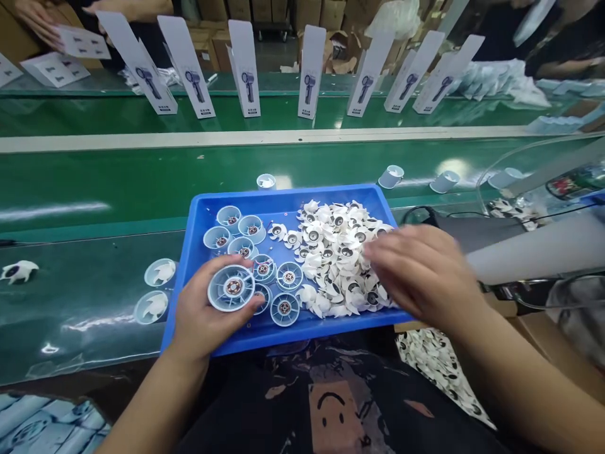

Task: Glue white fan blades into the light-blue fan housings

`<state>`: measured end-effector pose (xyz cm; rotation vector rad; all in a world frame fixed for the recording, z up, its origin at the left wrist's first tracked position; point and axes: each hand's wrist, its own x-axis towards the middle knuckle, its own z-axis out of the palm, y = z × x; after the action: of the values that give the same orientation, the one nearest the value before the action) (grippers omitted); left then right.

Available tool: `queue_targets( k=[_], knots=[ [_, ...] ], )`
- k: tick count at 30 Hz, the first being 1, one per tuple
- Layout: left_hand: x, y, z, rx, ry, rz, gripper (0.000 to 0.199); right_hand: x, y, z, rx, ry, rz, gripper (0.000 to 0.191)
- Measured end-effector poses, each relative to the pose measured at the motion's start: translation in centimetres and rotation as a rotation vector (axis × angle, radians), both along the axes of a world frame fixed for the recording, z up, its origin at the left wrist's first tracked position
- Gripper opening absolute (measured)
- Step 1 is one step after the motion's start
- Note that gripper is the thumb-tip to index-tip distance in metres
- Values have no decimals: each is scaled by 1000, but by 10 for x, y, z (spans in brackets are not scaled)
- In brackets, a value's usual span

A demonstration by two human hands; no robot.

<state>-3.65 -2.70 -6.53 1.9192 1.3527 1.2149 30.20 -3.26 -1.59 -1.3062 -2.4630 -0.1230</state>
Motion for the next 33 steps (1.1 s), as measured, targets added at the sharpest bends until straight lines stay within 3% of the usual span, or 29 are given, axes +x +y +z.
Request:
queue_targets(
  k=[4,8,11,14,18,21,23,28,30,33],
  knots=[
    [-5,-2,-2,3,23,-57,47,-8,59,-13,-326,-125,-69,26],
    [-8,-2,-13,-53,-48,7,58,-8,85,-18,-507,-161,-105,25],
    [-6,-2,-15,-117,-102,33,65,-13,81,-9,-539,-74,-154,18],
    [-2,-4,-8,-59,-59,-37,52,-27,64,3,-527,159,-155,25],
    [7,-10,8,81,114,-208,52,-64,33,9,-689,531,22,41],
    [14,-13,17,105,175,-227,53,-93,13,11,-815,696,166,35],
    [17,-14,20,97,198,-215,51,-109,4,15,-744,654,227,26],
    [22,-19,25,182,259,-162,30,-134,-1,21,-285,227,268,14],
    [23,-23,26,218,248,-101,25,-140,3,19,-273,243,308,4],
    [21,-27,25,237,214,-28,27,-140,7,18,-308,340,339,6]
  ],
)
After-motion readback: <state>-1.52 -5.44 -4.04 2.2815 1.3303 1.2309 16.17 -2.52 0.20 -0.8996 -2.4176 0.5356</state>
